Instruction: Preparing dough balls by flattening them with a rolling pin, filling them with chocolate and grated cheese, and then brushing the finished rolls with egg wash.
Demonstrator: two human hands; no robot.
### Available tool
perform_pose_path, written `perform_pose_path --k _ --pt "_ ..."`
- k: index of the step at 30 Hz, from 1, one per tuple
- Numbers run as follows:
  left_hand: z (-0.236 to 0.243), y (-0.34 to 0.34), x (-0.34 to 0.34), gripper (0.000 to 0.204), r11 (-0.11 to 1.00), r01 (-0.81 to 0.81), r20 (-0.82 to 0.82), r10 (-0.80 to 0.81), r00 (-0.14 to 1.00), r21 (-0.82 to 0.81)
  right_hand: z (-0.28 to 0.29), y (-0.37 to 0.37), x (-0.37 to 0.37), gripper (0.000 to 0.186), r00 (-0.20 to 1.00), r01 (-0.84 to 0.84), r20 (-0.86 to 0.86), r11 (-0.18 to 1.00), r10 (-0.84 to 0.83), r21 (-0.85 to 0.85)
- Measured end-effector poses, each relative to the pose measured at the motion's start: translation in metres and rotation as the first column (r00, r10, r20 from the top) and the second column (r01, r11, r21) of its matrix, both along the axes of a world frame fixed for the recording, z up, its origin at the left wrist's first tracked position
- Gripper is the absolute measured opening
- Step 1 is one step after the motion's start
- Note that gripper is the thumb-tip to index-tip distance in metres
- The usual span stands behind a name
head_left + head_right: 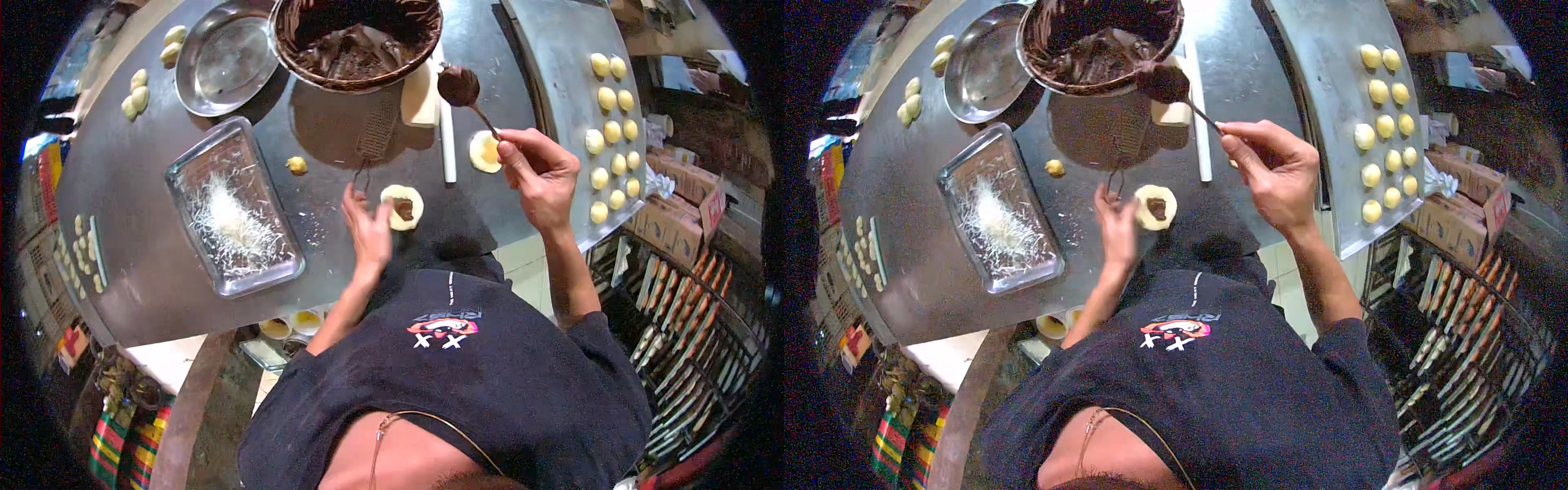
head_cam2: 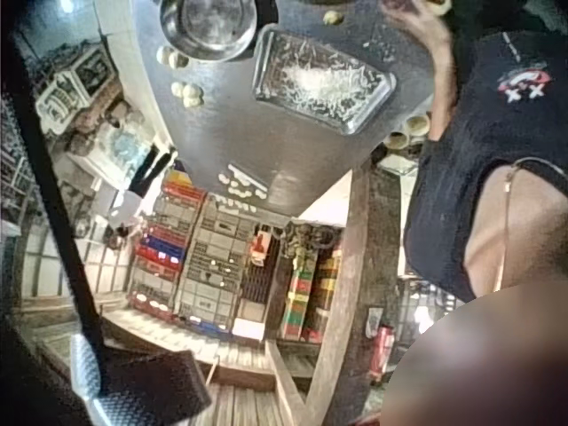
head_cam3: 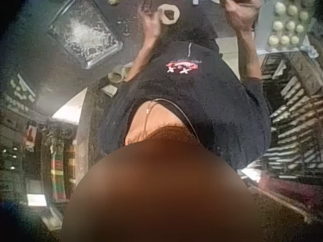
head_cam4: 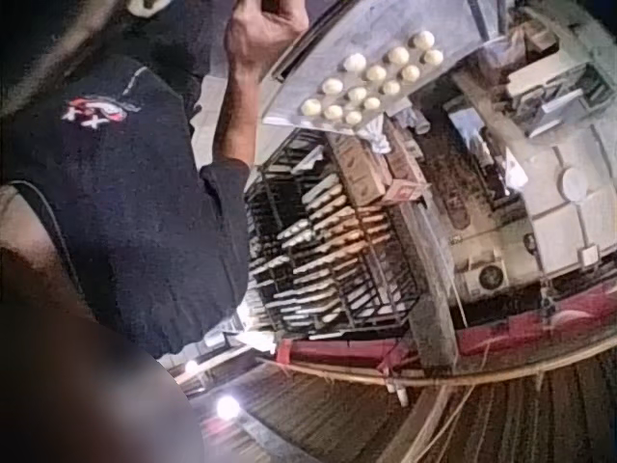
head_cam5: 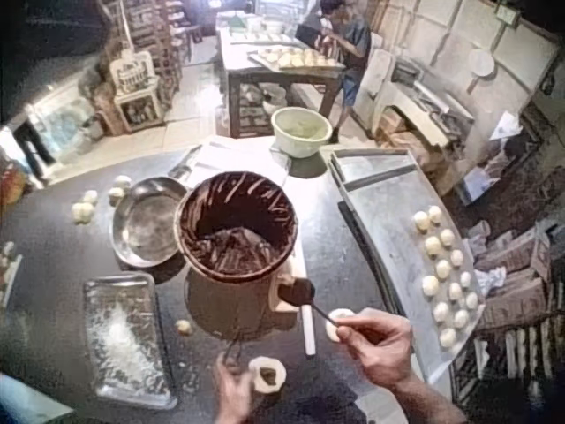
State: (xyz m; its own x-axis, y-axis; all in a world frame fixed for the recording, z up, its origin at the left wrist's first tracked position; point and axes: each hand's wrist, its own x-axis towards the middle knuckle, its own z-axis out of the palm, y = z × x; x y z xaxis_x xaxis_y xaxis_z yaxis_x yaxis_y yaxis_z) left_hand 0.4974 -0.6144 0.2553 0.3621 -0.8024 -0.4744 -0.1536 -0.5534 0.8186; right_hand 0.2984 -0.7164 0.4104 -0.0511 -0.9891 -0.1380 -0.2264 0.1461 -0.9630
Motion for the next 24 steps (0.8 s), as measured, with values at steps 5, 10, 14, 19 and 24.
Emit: perform_pose_path --k 5,10,14,19,24 --pt "0.035 -0.043 -0.073 0.054 0.694 0.626 0.435 -0.469 0.768 -0.356 0.0 -0.046 0.005 0.015 0.945 -0.212 -0.31 0.911 0.099 -0.354" --pt "-0.043 -0.097 -0.159 0.03 0.497 0.867 0.891 -0.403 0.209 0.022 -0.001 -0.129 0.067 0.008 0.554 -0.661 -0.828 0.652 0.09 -0.371" --pt "-0.055 -0.094 -0.181 0.014 0.458 0.873 0.729 -0.539 0.422 -0.166 -0.04 -0.194 0.11 0.009 -0.08 -0.871 -0.974 0.46 0.211 0.171" --pt "0.028 -0.088 -0.102 0.029 0.288 0.499 0.096 -0.786 0.611 -0.817 -0.043 -0.204 0.126 0.01 -0.178 -0.878 -0.921 0.367 0.347 0.308" --pt "0.08 -0.071 -0.032 0.037 0.869 -0.151 -0.831 -0.381 0.406 -0.472 -0.04 -0.193 0.114 0.012 -0.022 -0.862 -0.881 0.438 0.473 0.257"
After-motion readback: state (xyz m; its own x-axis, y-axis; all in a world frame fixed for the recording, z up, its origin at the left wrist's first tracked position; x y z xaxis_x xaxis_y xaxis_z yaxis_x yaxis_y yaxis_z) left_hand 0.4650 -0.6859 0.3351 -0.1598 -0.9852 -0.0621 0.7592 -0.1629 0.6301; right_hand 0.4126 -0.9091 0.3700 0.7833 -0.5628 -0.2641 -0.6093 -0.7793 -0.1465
